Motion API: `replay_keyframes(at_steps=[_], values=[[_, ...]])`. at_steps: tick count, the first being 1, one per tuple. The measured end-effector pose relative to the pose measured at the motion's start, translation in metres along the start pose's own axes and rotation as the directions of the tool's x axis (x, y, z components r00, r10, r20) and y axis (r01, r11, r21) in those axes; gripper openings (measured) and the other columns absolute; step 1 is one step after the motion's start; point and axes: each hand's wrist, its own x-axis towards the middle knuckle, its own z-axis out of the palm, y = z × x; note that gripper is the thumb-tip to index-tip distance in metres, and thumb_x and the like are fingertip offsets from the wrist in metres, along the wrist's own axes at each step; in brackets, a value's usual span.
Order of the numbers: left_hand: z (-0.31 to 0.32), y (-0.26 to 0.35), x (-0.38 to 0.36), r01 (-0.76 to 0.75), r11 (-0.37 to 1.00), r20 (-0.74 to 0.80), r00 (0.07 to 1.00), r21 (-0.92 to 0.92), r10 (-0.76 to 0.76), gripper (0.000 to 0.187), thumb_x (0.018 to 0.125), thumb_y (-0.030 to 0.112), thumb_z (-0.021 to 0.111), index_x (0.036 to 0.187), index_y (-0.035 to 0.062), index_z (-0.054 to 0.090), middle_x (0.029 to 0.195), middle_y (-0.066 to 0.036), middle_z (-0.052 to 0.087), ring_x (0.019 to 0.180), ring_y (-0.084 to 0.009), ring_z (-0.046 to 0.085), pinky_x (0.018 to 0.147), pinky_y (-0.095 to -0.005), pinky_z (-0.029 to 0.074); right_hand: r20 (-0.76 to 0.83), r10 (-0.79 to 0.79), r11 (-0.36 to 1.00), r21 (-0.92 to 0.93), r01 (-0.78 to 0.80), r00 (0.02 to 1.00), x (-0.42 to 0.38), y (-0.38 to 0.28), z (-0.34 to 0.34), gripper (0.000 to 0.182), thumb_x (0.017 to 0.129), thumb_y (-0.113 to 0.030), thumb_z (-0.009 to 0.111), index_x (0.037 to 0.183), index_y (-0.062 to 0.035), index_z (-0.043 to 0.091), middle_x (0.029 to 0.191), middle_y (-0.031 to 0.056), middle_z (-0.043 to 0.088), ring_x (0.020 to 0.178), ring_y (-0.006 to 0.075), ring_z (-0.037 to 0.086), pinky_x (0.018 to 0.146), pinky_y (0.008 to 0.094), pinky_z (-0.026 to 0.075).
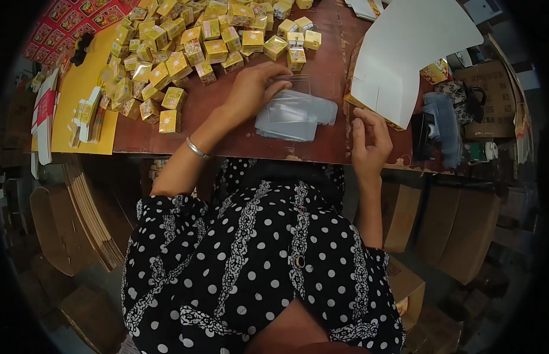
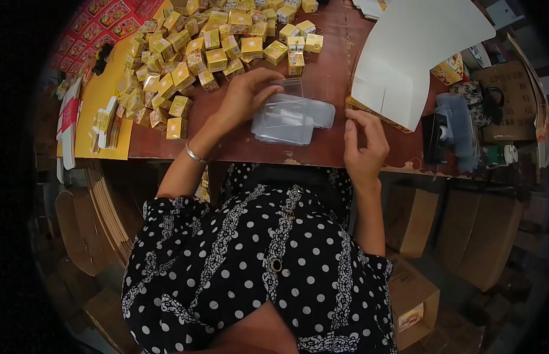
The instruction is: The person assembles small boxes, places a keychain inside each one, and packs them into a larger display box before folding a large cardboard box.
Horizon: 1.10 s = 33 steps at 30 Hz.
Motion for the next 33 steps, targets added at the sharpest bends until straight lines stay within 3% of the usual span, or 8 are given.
replay_keyframes(at_steps=[3,10,11,15,21,25,28,33], values=[[-0.004,0.026,-0.015,-0.022,0.994,-0.134,0.991,-0.107,0.007,0.017,0.087,0.006,0.072,0.105,0.0028,0.072,0.090,-0.014,0.072,0.080,-0.0306,0.071,0.070,-0.0364,0.055,0.112,0.231,0.869,0.422,-0.256,0.967,0.007,-0.038,0.011,0.025,0.100,-0.002,0.056,0.123,0.0056,0.062,0.116,0.0142,0.068,0.093,0.0132,0.065,0.078,0.0264,0.055],[-0.014,0.071,-0.043,-0.224,0.973,-0.273,0.934,0.047,0.229,0.015,0.085,0.001,0.073,0.100,0.0020,0.072,0.082,-0.011,0.070,0.072,-0.0265,0.070,0.064,-0.0325,0.055,0.339,0.235,0.814,0.443,-0.374,0.911,0.019,-0.070,0.011,0.032,0.100,-0.003,0.053,0.131,0.0056,0.055,0.129,0.0180,0.063,0.082,0.0121,0.067,0.070,0.0246,0.056],[-0.017,0.074,-0.046,-0.219,0.975,-0.271,0.936,0.044,0.223,0.015,0.085,0.001,0.073,0.100,0.0020,0.072,0.082,-0.011,0.070,0.072,-0.0265,0.070,0.064,-0.0325,0.055,0.567,0.232,0.763,0.398,-0.509,0.791,0.023,-0.070,0.001,0.035,0.100,-0.004,0.054,0.134,0.0035,0.053,0.128,0.0171,0.064,0.079,0.0137,0.069,0.067,0.0241,0.056],[-0.024,0.078,-0.053,-0.313,0.909,-0.095,0.932,0.276,0.350,0.040,0.080,0.012,0.078,0.117,0.0045,0.066,0.103,-0.011,0.070,0.093,-0.0293,0.069,0.083,-0.0416,0.055,0.846,0.156,0.580,0.340,-0.740,0.510,0.027,-0.077,-0.008,0.047,0.100,-0.010,0.054,0.144,0.0002,0.042,0.126,0.0202,0.065,0.070,0.0179,0.072,0.060,0.0236,0.058],[-0.018,0.095,-0.073,-0.274,0.807,0.113,0.961,0.523,0.253,0.084,0.075,0.028,0.083,0.142,-0.0049,0.043,0.135,-0.018,0.058,0.119,-0.0326,0.060,0.104,-0.0487,0.047,0.863,0.071,0.507,0.401,-0.763,0.501,0.022,-0.067,-0.004,0.055,0.100,-0.010,0.053,0.150,-0.0012,0.031,0.128,0.0228,0.065,0.068,0.0202,0.073,0.057,0.0248,0.060],[-0.008,0.081,-0.089,-0.134,0.947,0.091,0.989,0.293,0.112,0.074,0.080,0.024,0.082,0.140,-0.0014,0.048,0.127,-0.017,0.064,0.115,-0.0293,0.064,0.101,-0.0407,0.050,0.865,0.083,0.506,0.391,-0.769,0.495,0.030,-0.075,-0.007,0.047,0.100,-0.010,0.055,0.144,0.0016,0.041,0.125,0.0215,0.067,0.065,0.0175,0.072,0.054,0.0229,0.057],[-0.014,0.083,-0.095,0.168,0.978,0.103,0.983,-0.127,-0.155,0.060,0.089,0.019,0.076,0.139,0.0001,0.051,0.120,-0.015,0.068,0.110,-0.0236,0.067,0.097,-0.0361,0.053,0.573,0.229,0.676,0.488,-0.552,0.787,0.045,-0.074,-0.020,0.021,0.100,-0.010,0.058,0.116,0.0042,0.064,0.103,0.0140,0.075,0.059,0.0087,0.065,0.051,0.0194,0.049],[-0.011,0.073,-0.102,0.383,0.575,0.159,0.902,-0.723,-0.401,0.048,0.100,0.021,0.065,0.140,-0.0006,0.050,0.120,-0.013,0.067,0.110,-0.0195,0.066,0.095,-0.0339,0.054,0.251,0.263,0.877,0.341,-0.340,0.931,0.100,-0.017,0.012,0.022,0.098,-0.017,0.064,0.108,0.0029,0.067,0.090,0.0066,0.072,0.063,0.0074,0.060,0.058,0.0223,0.049]])
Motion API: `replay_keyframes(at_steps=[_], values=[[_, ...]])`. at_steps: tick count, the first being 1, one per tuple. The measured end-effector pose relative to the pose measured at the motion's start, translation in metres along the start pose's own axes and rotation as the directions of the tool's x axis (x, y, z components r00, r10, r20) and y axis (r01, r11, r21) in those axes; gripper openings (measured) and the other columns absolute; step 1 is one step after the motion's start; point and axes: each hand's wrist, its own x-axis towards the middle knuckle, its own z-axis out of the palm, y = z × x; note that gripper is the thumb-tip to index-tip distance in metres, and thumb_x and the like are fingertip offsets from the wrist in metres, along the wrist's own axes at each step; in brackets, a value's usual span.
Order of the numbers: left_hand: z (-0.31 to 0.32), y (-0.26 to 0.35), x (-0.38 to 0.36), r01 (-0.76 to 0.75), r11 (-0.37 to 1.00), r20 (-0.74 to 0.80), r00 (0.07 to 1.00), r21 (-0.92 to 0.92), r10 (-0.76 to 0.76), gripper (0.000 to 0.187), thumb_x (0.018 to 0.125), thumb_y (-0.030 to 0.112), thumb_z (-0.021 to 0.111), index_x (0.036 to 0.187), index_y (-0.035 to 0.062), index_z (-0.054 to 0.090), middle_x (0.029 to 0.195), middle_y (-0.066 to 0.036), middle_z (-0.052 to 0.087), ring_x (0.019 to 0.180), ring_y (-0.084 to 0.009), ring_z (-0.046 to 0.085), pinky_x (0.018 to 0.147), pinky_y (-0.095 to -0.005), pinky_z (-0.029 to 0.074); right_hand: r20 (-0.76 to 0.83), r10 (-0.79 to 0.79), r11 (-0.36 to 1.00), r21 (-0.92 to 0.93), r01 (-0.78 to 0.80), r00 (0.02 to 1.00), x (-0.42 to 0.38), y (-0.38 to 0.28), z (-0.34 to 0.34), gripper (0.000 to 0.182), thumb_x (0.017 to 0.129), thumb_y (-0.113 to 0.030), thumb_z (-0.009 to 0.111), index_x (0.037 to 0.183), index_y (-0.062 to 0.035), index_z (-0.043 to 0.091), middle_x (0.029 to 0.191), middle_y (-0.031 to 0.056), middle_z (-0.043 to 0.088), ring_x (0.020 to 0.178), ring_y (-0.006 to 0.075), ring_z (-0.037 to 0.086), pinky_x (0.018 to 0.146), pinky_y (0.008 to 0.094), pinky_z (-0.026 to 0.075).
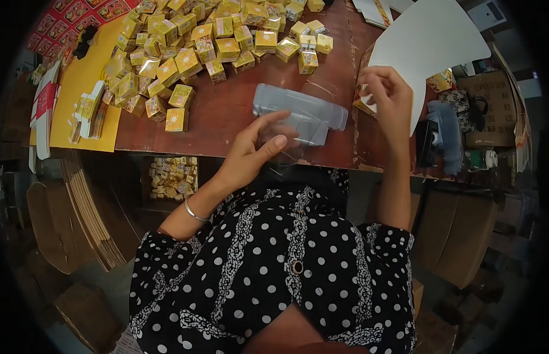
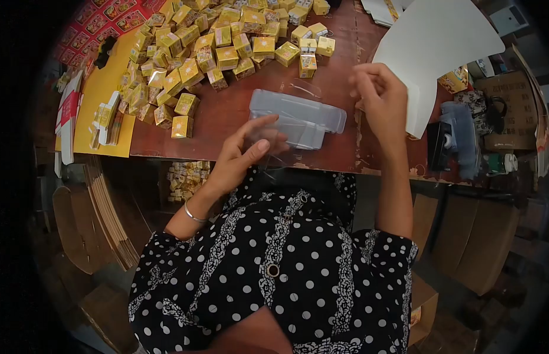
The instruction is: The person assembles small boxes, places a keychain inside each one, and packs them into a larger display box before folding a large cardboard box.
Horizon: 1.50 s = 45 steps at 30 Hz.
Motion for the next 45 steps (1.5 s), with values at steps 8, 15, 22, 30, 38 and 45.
replay_keyframes(at_steps=[8,15,22,30,38,45], values=[[-0.025,-0.007,-0.008,0.046,0.977,-0.034,0.998,-0.208,-0.054,0.054,0.107,0.037,0.051,0.144,-0.0023,0.045,0.113,-0.011,0.059,0.092,-0.0184,0.067,0.079,-0.0307,0.057,0.164,-0.007,0.511,-0.848,0.144,0.986,0.074,0.066,0.090,0.037,0.093,-0.026,0.071,0.121,-0.0026,0.063,0.096,0.0145,0.072,0.091,0.0279,0.072,0.077,0.0382,0.056],[-0.043,-0.007,-0.006,0.011,0.969,-0.158,0.986,-0.245,-0.051,0.060,0.108,0.043,0.042,0.144,-0.0046,0.043,0.114,-0.011,0.059,0.090,-0.0192,0.067,0.076,-0.0299,0.056,0.229,0.225,0.837,-0.543,-0.068,0.947,0.092,0.105,0.070,0.044,0.096,-0.034,0.066,0.124,-0.0004,0.061,0.106,0.0185,0.073,0.091,0.0337,0.073,0.084,0.0429,0.056],[-0.045,-0.002,0.002,-0.070,0.933,-0.191,0.982,-0.354,0.001,0.047,0.101,0.026,0.060,0.135,-0.0038,0.049,0.123,-0.015,0.062,0.108,-0.0275,0.068,0.094,-0.0384,0.057,0.333,0.116,0.619,-0.761,0.194,0.936,0.072,0.066,0.054,0.045,0.089,-0.020,0.075,0.129,-0.0035,0.060,0.113,0.0162,0.071,0.107,0.0335,0.066,0.097,0.0398,0.052],[-0.042,0.005,0.003,-0.115,0.957,-0.198,0.978,-0.267,0.062,0.051,0.094,0.007,0.071,0.139,-0.0044,0.049,0.127,-0.016,0.065,0.112,-0.0243,0.067,0.096,-0.0334,0.056,0.621,-0.031,0.633,-0.594,0.496,0.783,0.070,0.057,0.060,0.052,0.080,-0.005,0.079,0.129,-0.0080,0.062,0.120,0.0132,0.069,0.116,0.0296,0.063,0.103,0.0377,0.049],[-0.017,0.009,0.007,-0.147,0.986,-0.178,0.975,-0.078,0.132,0.058,0.089,0.003,0.077,0.140,-0.0030,0.050,0.129,-0.015,0.064,0.113,-0.0185,0.066,0.092,-0.0290,0.056,0.225,-0.337,0.933,0.207,0.293,0.914,0.001,-0.039,0.064,0.044,0.084,-0.005,0.079,0.125,-0.0036,0.065,0.114,0.0090,0.071,0.109,0.0185,0.065,0.094,0.0318,0.051],[-0.008,0.010,0.002,-0.132,0.988,-0.147,0.982,-0.087,0.118,0.060,0.089,0.002,0.076,0.141,-0.0030,0.048,0.129,-0.015,0.065,0.112,-0.0176,0.066,0.091,-0.0287,0.056,0.580,-0.469,0.671,-0.256,0.695,0.666,-0.007,-0.064,0.050,0.040,0.082,0.001,0.073,0.122,-0.0008,0.068,0.120,0.0142,0.070,0.111,0.0304,0.065,0.096,0.0389,0.051]])
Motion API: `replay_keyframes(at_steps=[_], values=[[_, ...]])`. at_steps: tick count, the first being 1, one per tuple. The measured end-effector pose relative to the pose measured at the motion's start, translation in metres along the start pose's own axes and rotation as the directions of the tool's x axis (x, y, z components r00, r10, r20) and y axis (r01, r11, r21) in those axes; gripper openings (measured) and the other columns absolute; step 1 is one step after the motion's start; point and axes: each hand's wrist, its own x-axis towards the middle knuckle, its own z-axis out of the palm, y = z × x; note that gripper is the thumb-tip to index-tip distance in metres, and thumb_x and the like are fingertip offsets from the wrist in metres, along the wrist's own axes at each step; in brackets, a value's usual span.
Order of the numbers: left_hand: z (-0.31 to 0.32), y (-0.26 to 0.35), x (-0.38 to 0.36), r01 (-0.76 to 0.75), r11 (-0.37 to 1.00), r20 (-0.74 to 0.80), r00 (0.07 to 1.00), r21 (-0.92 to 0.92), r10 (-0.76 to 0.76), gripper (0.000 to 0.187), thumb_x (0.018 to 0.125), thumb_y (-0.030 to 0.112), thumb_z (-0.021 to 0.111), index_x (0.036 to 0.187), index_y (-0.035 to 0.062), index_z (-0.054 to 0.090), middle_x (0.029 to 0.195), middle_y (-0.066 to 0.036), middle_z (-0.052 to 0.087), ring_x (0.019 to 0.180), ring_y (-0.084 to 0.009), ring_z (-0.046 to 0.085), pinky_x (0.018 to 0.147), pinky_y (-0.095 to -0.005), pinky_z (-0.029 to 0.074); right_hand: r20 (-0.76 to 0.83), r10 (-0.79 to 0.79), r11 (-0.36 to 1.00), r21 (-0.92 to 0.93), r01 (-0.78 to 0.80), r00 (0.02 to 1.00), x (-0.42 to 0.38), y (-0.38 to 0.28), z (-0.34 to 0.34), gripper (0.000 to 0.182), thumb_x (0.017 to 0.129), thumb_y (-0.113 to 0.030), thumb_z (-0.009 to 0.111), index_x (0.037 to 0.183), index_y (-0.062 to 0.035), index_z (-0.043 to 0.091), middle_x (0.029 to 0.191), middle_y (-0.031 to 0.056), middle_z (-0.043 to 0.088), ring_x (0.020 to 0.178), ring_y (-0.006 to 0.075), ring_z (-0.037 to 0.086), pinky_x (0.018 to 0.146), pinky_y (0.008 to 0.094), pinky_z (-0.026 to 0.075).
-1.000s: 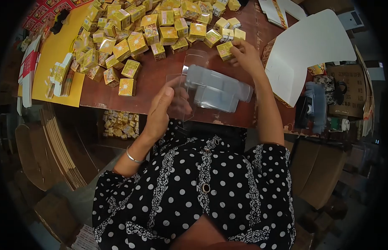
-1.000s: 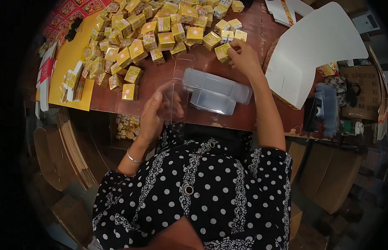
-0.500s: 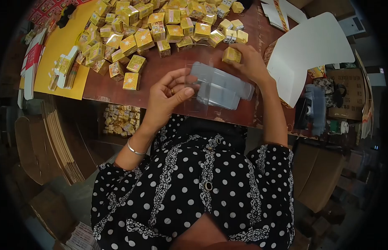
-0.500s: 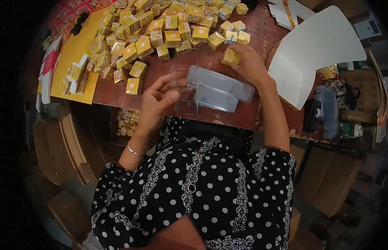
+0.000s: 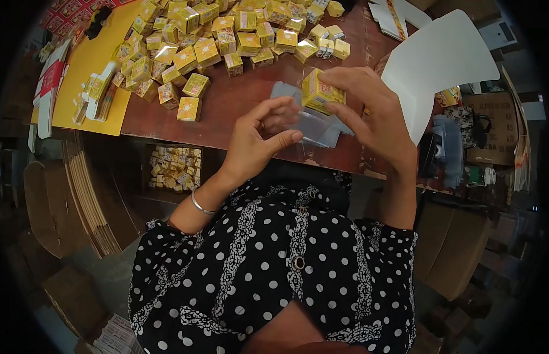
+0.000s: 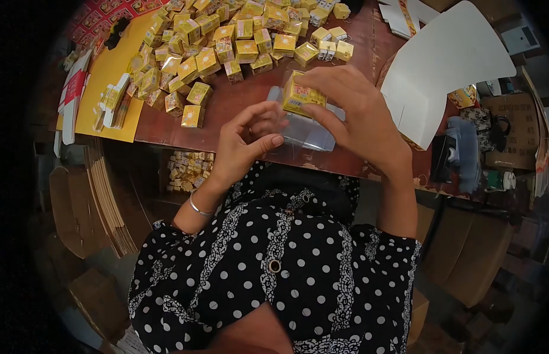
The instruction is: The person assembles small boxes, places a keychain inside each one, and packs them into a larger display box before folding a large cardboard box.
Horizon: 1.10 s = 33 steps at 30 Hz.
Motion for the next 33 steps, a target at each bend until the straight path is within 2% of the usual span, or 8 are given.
replay_keyframes(at_steps=[4,11,17,19,20,23,25,33], values=[[0.006,0.000,-0.004,-0.018,0.999,0.018,1.000,-0.034,0.018,0.059,0.090,0.001,0.075,0.142,-0.0026,0.047,0.127,-0.014,0.064,0.112,-0.0167,0.065,0.089,-0.0267,0.055,0.164,0.040,0.999,0.030,-0.045,0.986,-0.004,-0.007,-0.003,0.037,0.084,-0.004,0.071,0.121,-0.0018,0.068,0.121,0.0143,0.070,0.111,0.0311,0.064,0.095,0.0398,0.051],[0.017,0.010,-0.007,-0.071,0.991,0.002,0.997,-0.112,0.071,0.064,0.093,0.001,0.072,0.149,0.0036,0.043,0.125,-0.011,0.061,0.110,-0.0145,0.065,0.088,-0.0240,0.054,0.103,-0.023,0.998,0.055,0.018,0.994,-0.015,-0.001,0.012,0.036,0.088,-0.014,0.072,0.122,-0.0033,0.069,0.123,0.0141,0.066,0.117,0.0322,0.061,0.098,0.0403,0.049],[0.020,0.001,-0.008,-0.061,0.989,0.026,0.998,-0.131,0.065,0.058,0.098,0.006,0.067,0.150,0.0054,0.043,0.126,-0.009,0.060,0.110,-0.0126,0.063,0.087,-0.0230,0.053,-0.095,0.288,0.921,0.301,-0.249,0.953,-0.036,-0.010,0.028,0.051,0.091,-0.017,0.071,0.138,-0.0059,0.057,0.137,0.0113,0.056,0.121,0.0255,0.059,0.099,0.0375,0.048],[0.020,0.001,-0.008,-0.031,0.990,0.042,0.998,-0.135,0.037,0.055,0.098,0.007,0.067,0.148,0.0048,0.044,0.126,-0.009,0.060,0.111,-0.0124,0.063,0.088,-0.0231,0.053,0.060,0.543,0.621,0.643,-0.448,0.838,-0.048,-0.017,0.039,0.053,0.093,-0.015,0.069,0.142,-0.0032,0.052,0.137,0.0130,0.056,0.122,0.0230,0.057,0.099,0.0357,0.049],[0.020,0.001,-0.008,-0.003,0.991,0.058,0.998,-0.137,0.011,0.052,0.099,0.007,0.066,0.146,0.0042,0.046,0.126,-0.008,0.060,0.111,-0.0122,0.062,0.088,-0.0232,0.053,0.060,0.547,0.617,0.645,-0.451,0.835,-0.055,-0.017,0.048,0.053,0.093,-0.015,0.069,0.142,-0.0032,0.052,0.137,0.0130,0.056,0.122,0.0230,0.057,0.099,0.0357,0.049],[0.021,-0.012,-0.012,0.028,0.987,0.111,0.994,-0.160,-0.010,0.045,0.098,0.007,0.067,0.139,0.0031,0.050,0.130,-0.008,0.057,0.114,-0.0147,0.062,0.090,-0.0248,0.055,0.139,0.575,0.443,0.776,-0.449,0.807,-0.078,-0.014,0.073,0.044,0.094,-0.012,0.070,0.135,-0.0032,0.056,0.138,0.0167,0.056,0.117,0.0223,0.062,0.092,0.0324,0.054],[0.025,-0.015,-0.014,-0.005,0.986,0.102,0.995,-0.164,0.022,0.042,0.097,0.006,0.067,0.136,0.0029,0.051,0.132,-0.008,0.055,0.115,-0.0164,0.062,0.091,-0.0257,0.055,-0.023,0.497,0.537,0.793,-0.287,0.867,-0.085,-0.012,0.082,0.037,0.096,-0.007,0.066,0.131,0.0004,0.056,0.136,0.0164,0.058,0.118,0.0195,0.061,0.095,0.0310,0.054],[0.025,-0.019,-0.022,-0.019,0.964,0.048,0.998,-0.265,0.033,0.034,0.092,0.000,0.070,0.123,0.0018,0.056,0.133,-0.009,0.053,0.116,-0.0197,0.062,0.095,-0.0278,0.056,-0.197,0.527,0.567,0.807,-0.169,0.827,-0.092,-0.022,0.096,0.013,0.094,-0.006,0.066,0.099,-0.0016,0.055,0.126,0.0158,0.064,0.120,0.0210,0.058,0.103,0.0366,0.048]])
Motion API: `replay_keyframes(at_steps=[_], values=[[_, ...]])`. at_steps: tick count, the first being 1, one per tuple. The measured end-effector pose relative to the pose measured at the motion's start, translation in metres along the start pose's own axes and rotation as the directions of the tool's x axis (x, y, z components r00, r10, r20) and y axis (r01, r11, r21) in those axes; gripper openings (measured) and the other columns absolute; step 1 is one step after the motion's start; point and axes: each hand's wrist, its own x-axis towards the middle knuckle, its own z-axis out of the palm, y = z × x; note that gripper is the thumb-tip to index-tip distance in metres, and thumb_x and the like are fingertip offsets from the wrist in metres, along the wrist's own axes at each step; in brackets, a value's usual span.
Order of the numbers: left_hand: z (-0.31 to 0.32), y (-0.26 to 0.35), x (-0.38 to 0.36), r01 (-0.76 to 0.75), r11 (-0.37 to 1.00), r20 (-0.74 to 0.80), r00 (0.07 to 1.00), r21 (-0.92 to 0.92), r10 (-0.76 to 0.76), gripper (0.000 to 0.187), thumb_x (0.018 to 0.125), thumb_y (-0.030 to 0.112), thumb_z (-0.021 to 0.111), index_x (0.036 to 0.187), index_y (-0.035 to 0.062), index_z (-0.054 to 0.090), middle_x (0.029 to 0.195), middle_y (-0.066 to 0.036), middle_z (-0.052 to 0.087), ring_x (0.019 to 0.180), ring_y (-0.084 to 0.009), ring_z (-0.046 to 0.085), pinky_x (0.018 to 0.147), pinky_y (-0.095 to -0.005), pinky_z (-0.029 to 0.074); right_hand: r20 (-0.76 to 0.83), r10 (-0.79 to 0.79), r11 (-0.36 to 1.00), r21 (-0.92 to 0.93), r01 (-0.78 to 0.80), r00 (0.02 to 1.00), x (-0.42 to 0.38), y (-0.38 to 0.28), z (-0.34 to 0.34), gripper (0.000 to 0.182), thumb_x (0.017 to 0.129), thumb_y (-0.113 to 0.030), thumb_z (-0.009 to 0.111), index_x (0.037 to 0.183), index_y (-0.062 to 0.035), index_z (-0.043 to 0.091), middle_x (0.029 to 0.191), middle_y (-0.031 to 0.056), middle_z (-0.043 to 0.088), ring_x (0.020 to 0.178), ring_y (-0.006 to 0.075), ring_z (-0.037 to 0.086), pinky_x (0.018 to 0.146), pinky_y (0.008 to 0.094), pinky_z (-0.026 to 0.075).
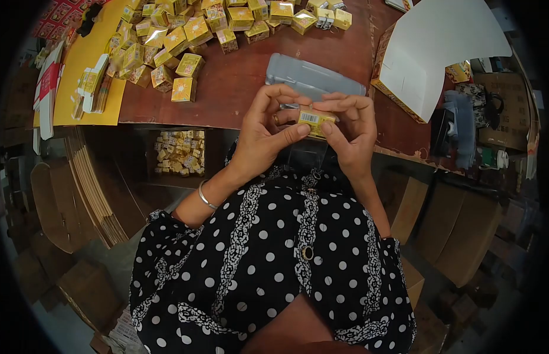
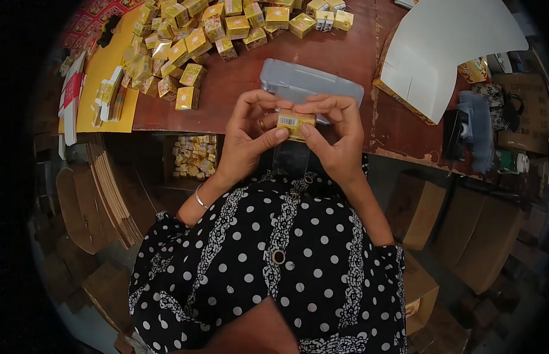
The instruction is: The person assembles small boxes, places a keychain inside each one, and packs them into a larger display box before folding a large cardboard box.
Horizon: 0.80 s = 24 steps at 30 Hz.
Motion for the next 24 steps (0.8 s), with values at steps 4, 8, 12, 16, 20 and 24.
replay_keyframes(at_steps=[4,8,12,16,20,24], values=[[-0.001,0.001,-0.008,0.092,0.995,0.026,0.995,0.032,-0.092,0.033,0.090,-0.002,0.073,0.119,0.0008,0.058,0.126,-0.008,0.058,0.114,-0.0157,0.062,0.094,-0.0270,0.055,0.160,0.057,0.995,0.069,-0.069,0.986,0.000,0.002,-0.018,0.019,0.090,-0.002,0.072,0.095,-0.0033,0.054,0.114,0.0105,0.065,0.111,0.0156,0.061,0.096,0.0326,0.050],[-0.007,-0.003,-0.015,0.113,0.988,0.046,0.992,0.103,-0.118,0.034,0.089,-0.001,0.075,0.119,0.0005,0.058,0.121,-0.005,0.061,0.113,-0.0129,0.062,0.092,-0.0266,0.054,0.140,0.337,0.935,0.062,-0.348,0.931,-0.004,-0.019,-0.013,0.019,0.088,-0.003,0.074,0.094,-0.0023,0.057,0.107,0.0085,0.065,0.107,0.0142,0.063,0.096,0.0320,0.050],[-0.011,0.004,-0.019,0.102,0.975,0.102,0.987,0.199,-0.124,0.033,0.089,0.003,0.077,0.118,0.0004,0.060,0.117,-0.004,0.062,0.104,-0.0118,0.064,0.090,-0.0261,0.054,0.154,0.411,0.911,-0.046,-0.409,0.898,-0.008,-0.033,-0.008,0.017,0.087,-0.003,0.076,0.094,-0.0008,0.061,0.106,0.0085,0.066,0.102,0.0137,0.064,0.094,0.0313,0.052],[-0.004,0.025,-0.014,0.143,0.922,0.085,0.979,0.359,-0.185,0.020,0.090,0.008,0.077,0.106,-0.0003,0.069,0.106,-0.003,0.064,0.091,-0.0098,0.064,0.083,-0.0240,0.053,0.163,0.399,0.917,-0.049,-0.396,0.903,-0.010,-0.039,-0.005,0.015,0.088,-0.002,0.075,0.093,-0.0001,0.062,0.102,0.0080,0.067,0.097,0.0126,0.065,0.090,0.0292,0.053],[-0.001,0.033,-0.009,0.096,0.869,0.084,0.984,0.485,-0.156,0.012,0.091,0.009,0.076,0.099,0.0001,0.073,0.097,-0.004,0.065,0.088,-0.0087,0.064,0.077,-0.0223,0.051,0.159,0.411,0.911,-0.035,-0.411,0.897,-0.006,-0.044,-0.005,0.014,0.088,-0.002,0.075,0.091,0.0002,0.061,0.099,0.0074,0.067,0.093,0.0108,0.065,0.086,0.0271,0.053],[0.002,0.034,-0.008,0.115,0.872,0.068,0.984,0.476,-0.167,0.012,0.092,0.009,0.075,0.100,0.0001,0.073,0.093,-0.003,0.066,0.088,-0.0084,0.064,0.077,-0.0231,0.052,0.170,0.422,0.904,-0.013,-0.427,0.890,-0.006,-0.041,-0.009,0.012,0.090,-0.001,0.073,0.088,0.0005,0.062,0.098,0.0066,0.068,0.090,0.0092,0.064,0.081,0.0259,0.053]])
